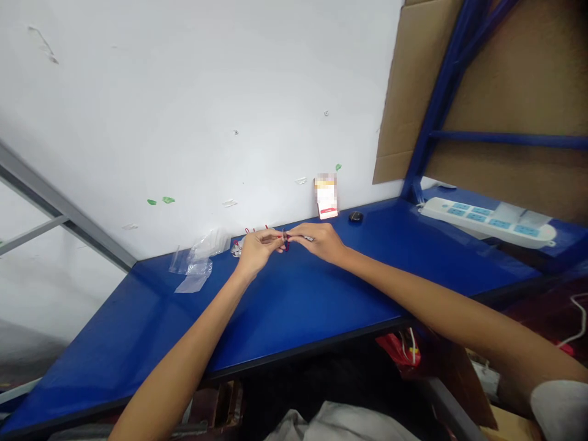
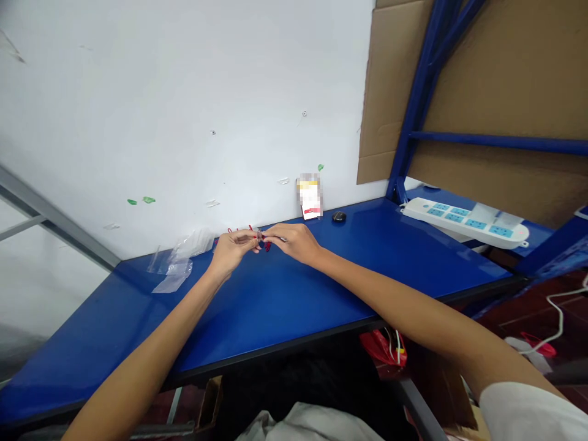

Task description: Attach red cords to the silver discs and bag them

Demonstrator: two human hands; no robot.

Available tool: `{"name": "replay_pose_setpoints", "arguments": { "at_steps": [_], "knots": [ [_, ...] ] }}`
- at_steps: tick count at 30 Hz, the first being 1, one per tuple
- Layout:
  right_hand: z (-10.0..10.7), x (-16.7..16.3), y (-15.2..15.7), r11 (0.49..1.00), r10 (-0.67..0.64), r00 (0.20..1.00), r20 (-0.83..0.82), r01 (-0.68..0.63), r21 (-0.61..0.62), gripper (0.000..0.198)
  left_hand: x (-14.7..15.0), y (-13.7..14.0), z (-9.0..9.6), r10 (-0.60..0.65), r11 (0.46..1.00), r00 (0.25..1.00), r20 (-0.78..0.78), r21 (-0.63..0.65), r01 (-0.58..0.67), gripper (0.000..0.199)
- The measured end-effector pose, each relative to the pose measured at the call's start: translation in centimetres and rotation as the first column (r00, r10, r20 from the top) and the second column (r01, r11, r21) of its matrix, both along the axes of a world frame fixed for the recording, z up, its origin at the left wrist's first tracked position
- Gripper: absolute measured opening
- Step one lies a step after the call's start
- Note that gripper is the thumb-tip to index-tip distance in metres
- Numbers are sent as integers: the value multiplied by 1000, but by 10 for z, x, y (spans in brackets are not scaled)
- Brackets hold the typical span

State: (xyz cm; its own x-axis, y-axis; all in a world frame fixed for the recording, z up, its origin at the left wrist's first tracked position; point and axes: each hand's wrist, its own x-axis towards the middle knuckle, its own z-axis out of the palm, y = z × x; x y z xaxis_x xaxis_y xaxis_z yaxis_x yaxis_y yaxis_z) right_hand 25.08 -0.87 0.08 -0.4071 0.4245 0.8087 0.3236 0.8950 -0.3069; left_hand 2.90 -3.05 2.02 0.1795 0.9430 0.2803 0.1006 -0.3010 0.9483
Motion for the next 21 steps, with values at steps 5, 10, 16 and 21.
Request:
{"name": "replay_pose_setpoints", "arguments": {
  "at_steps": [5, 10, 16, 21],
  "knots": [
    [-6, -1, 4, 1000, -3, 1000, 5, 3, 30, 21, 6, -2, -5, 54, 999, 998, 27, -4, -53, 36],
    [-2, 0, -1, 998, -45, 997, 55, 43, 35, 22, 5, -1, -8, -10, 996, 992, 128, -88, 22, 38],
    [7, 5, -1, 985, -173, 962, 209, 165, 55, 13, 2, 3, -7, -69, 992, 992, 103, -103, 80, 33],
    [13, 11, 2, 981, -49, 962, 268, 97, -169, 8, -2, 0, 1, 147, 969, 970, -192, 226, -102, 24]
  ]
}}
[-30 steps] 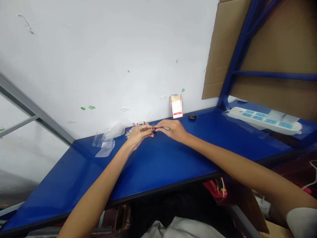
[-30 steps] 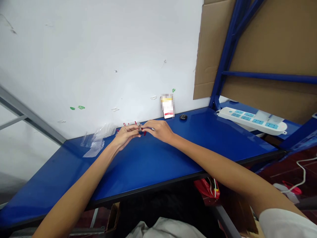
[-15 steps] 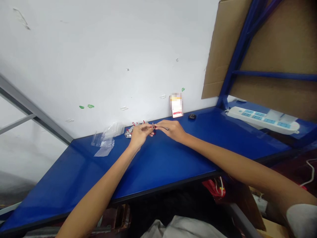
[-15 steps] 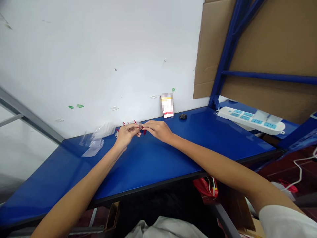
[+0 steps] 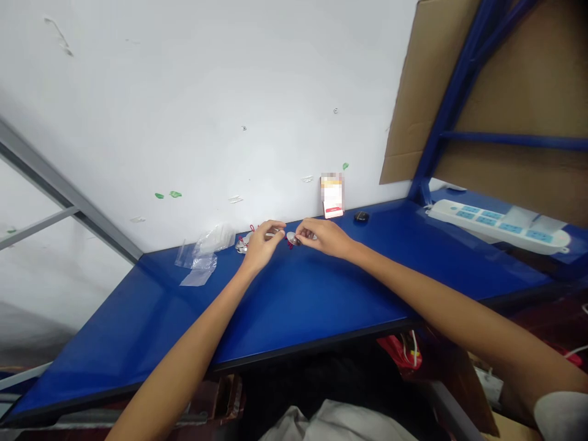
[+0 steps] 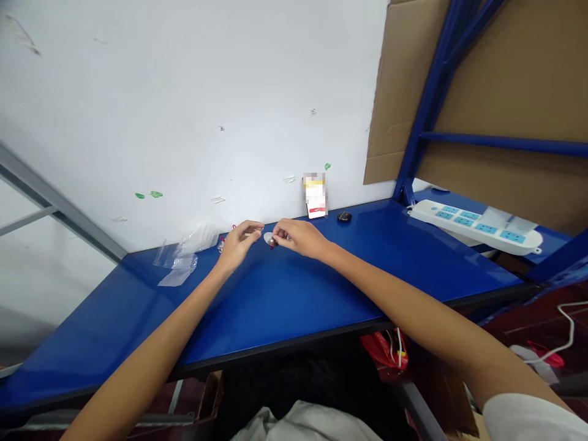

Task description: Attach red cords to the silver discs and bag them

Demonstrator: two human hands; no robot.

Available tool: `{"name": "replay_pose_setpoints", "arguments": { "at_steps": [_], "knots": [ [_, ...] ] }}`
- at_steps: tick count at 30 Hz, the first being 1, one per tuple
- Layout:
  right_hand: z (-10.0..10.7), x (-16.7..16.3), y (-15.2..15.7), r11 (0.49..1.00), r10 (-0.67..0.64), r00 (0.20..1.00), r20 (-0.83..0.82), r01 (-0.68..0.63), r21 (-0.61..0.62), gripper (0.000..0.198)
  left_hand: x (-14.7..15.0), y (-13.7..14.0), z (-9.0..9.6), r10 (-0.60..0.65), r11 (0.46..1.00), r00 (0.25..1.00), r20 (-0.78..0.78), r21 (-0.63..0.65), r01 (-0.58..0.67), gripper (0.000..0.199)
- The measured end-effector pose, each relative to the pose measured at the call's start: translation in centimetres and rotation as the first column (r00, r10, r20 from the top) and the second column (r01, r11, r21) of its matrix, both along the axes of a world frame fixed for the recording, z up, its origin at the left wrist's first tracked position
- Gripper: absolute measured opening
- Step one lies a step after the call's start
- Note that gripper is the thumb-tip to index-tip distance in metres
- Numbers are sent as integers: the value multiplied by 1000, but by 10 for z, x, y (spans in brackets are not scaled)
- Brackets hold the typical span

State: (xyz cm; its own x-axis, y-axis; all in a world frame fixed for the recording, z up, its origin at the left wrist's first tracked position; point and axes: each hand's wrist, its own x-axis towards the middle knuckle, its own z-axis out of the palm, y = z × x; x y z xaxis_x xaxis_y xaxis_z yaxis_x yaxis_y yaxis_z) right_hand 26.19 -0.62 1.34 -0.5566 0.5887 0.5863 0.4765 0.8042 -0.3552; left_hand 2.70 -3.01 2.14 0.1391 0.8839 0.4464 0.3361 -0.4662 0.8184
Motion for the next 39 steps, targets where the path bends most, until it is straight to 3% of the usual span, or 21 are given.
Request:
{"name": "replay_pose_setpoints", "arguments": {
  "at_steps": [2, 7, 17, 22, 28, 33, 39],
  "knots": [
    [3, 2, -1, 999, 21, 1000, 6, -21, -50, 10, 1, -2, 0, -18, 997, 994, -111, 75, 26, 21],
    [6, 4, -3, 996, 82, 994, 75, -79, -38, 9, 7, -2, -9, -72, 986, 951, -302, 124, 114, 16],
    [0, 0, -5, 994, 111, 991, 72, -109, -25, 12, 1, 8, -18, -78, 987, 943, -323, 110, 120, 15],
    [0, 8, 6, 998, 59, 998, 36, -60, 14, 14, -11, 18, -15, 25, 993, 939, -344, 119, 17, 11],
    [3, 23, 19, 999, -36, 999, 10, 36, 2, 13, -51, 37, -4, 209, 975, 927, -311, 141, -173, 12],
    [0, 24, 21, 998, -52, 999, 17, 52, -29, 13, -80, 49, -2, 427, 899, 856, -291, 238, -368, 11],
    [-3, 24, 25, 996, -65, 994, 92, 70, -52, 12, -89, 50, -4, 458, 889, 759, -464, 230, -396, 14]
  ]
}}
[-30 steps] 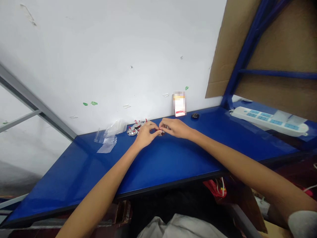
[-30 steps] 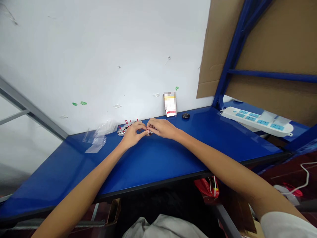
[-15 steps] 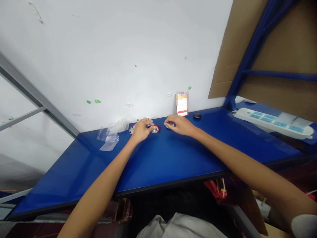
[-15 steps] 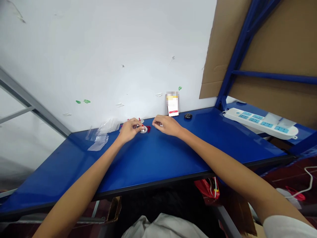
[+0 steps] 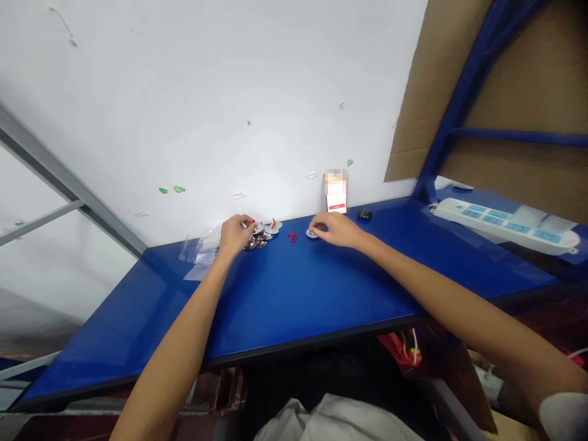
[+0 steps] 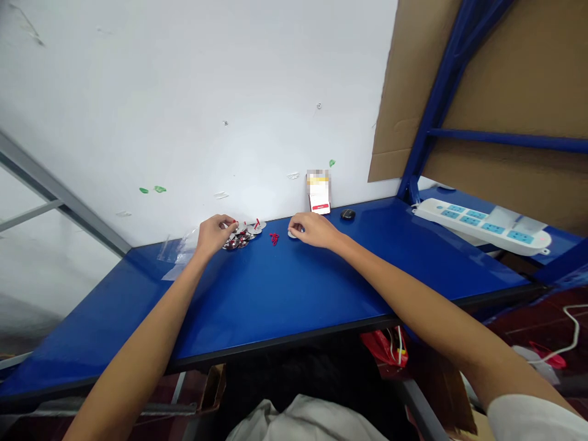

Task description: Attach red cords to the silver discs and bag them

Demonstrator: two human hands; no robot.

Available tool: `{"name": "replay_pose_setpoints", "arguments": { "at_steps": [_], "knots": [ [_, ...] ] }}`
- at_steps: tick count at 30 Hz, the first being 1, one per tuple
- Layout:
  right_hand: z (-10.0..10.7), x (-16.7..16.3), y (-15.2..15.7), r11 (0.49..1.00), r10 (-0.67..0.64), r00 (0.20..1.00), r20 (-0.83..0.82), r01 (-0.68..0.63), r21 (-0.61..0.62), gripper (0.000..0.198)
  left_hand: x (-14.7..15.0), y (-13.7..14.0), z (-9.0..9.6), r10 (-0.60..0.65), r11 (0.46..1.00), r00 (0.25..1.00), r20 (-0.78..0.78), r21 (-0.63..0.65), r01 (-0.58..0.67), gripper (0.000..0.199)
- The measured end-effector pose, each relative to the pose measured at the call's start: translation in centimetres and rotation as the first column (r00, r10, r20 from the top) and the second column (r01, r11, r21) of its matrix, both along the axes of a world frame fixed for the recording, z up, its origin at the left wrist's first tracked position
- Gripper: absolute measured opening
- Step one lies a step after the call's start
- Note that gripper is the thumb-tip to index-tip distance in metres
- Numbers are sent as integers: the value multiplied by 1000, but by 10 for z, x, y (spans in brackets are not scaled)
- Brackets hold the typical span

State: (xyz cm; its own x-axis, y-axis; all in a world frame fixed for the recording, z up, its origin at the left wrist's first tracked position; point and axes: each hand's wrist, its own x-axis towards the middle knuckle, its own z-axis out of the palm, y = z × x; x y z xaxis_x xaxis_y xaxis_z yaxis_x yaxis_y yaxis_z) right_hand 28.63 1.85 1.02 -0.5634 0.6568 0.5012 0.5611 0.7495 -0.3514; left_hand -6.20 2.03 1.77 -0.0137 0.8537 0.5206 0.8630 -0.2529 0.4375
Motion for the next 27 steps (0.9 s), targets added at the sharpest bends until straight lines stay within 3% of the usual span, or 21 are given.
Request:
{"name": "replay_pose_setpoints", "arguments": {
  "at_steps": [5, 8, 11, 14, 19, 23, 27],
  "knots": [
    [1, 1, 0, 999, -28, 999, 28, 29, -30, 13, 5, -6, 0, 81, 988, 982, -172, -114, -101, 16],
    [1, 2, 0, 999, -42, 998, 45, 43, -21, 13, 9, -9, 1, 76, 991, 978, -193, -90, -95, 16],
    [0, 4, 1, 997, -74, 993, 87, 75, -9, 15, 17, -11, 0, 15, 1000, 981, -192, -18, -19, 17],
    [-5, 7, 4, 996, -85, 979, 187, 87, -1, 22, 32, -17, -5, -127, 992, 967, -221, 1, 130, 17],
    [-13, 12, 15, 999, -49, 944, 326, 49, 9, 21, 64, -25, -22, -402, 908, 844, -356, -40, 416, 32],
    [-12, 12, 17, 998, -43, 931, 364, 26, 50, 19, 74, -20, -32, -471, 867, 745, -472, -91, 490, 50],
    [-6, 9, 12, 997, -42, 930, 365, 15, 74, 17, 70, -11, -32, -481, 862, 720, -501, -121, 492, 38]
  ]
}}
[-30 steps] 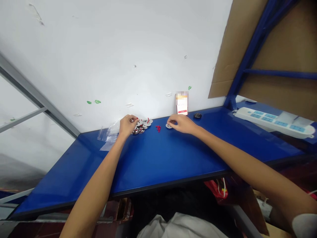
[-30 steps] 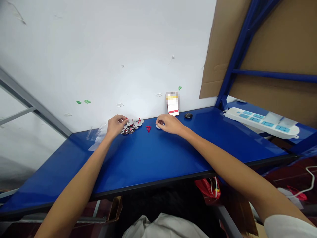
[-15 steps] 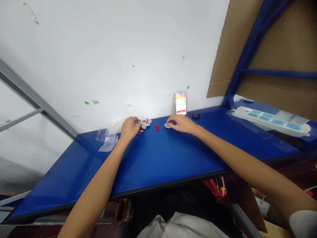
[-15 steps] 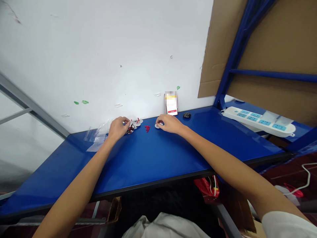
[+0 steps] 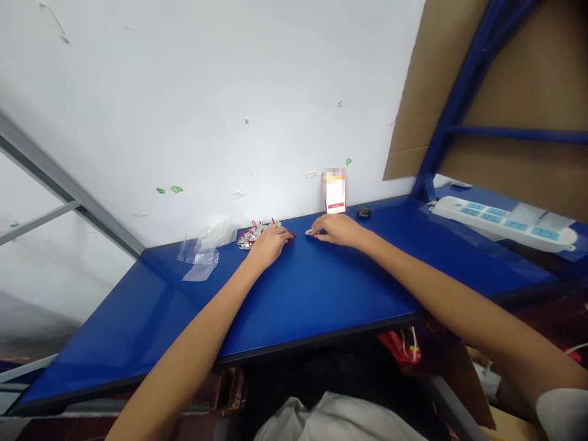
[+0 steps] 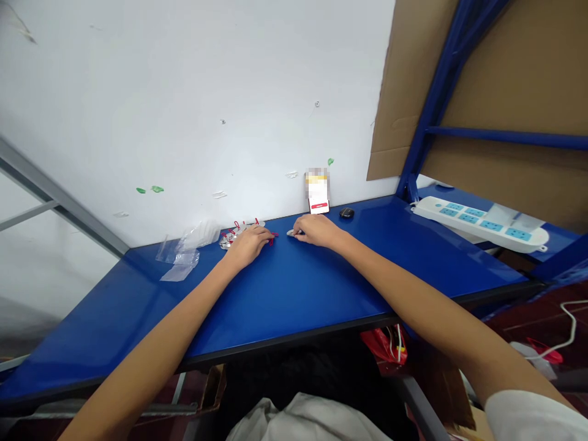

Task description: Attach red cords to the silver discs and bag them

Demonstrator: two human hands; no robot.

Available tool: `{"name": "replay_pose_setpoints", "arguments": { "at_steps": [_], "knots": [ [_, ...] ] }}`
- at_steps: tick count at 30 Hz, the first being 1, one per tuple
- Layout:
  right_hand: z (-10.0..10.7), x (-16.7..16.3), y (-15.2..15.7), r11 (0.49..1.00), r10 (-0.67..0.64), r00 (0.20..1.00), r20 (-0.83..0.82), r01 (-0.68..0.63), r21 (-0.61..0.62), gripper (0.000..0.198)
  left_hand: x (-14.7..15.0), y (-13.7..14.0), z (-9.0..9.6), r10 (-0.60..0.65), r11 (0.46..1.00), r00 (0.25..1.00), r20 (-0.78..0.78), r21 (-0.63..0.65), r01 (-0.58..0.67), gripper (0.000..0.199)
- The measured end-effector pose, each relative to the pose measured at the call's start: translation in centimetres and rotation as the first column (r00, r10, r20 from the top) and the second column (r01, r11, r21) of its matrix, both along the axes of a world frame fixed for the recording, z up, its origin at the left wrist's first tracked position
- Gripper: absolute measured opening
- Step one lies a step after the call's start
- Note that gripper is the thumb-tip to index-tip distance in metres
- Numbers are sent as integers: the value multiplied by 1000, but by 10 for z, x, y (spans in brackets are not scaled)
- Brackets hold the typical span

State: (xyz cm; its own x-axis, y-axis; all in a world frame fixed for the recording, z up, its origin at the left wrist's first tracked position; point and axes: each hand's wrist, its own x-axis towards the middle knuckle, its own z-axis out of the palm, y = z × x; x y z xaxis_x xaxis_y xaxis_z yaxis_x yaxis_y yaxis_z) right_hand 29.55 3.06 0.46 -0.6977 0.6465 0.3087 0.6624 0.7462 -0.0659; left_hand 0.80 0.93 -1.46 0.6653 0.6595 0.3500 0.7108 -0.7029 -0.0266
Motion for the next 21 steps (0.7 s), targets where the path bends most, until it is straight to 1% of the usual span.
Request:
{"name": "replay_pose_setpoints", "arguments": {
  "at_steps": [3, 6, 9, 11, 16, 19, 21],
  "knots": [
    [4, -1, -3, 1000, -16, 1000, -5, 16, 4, 15, -4, 3, 2, 4, 1000, 999, 38, -7, -4, 29],
    [6, 0, -2, 999, -28, 1000, 10, 28, -15, 12, -6, 4, -1, 6, 999, 995, 102, -44, -1, 27],
    [6, 1, -1, 999, -11, 1000, 8, 11, -36, 11, -5, 4, -4, 16, 996, 985, 174, -84, -2, 25],
    [6, 2, -1, 1000, 11, 1000, -11, -11, 7, 12, -4, 4, -5, 25, 996, 975, 223, -90, -5, 23],
    [10, 2, -6, 977, 64, 990, -124, -37, 209, 22, -4, 3, -1, 54, 994, 943, 328, -103, -21, 22],
    [14, 1, -12, 964, 53, 984, -171, -6, 266, 25, -5, 3, 0, 69, 995, 927, 369, -94, -37, 29],
    [16, 0, -16, 963, 23, 986, -164, 22, 267, 28, -7, 3, -1, 83, 994, 917, 389, -96, -49, 32]
  ]
}}
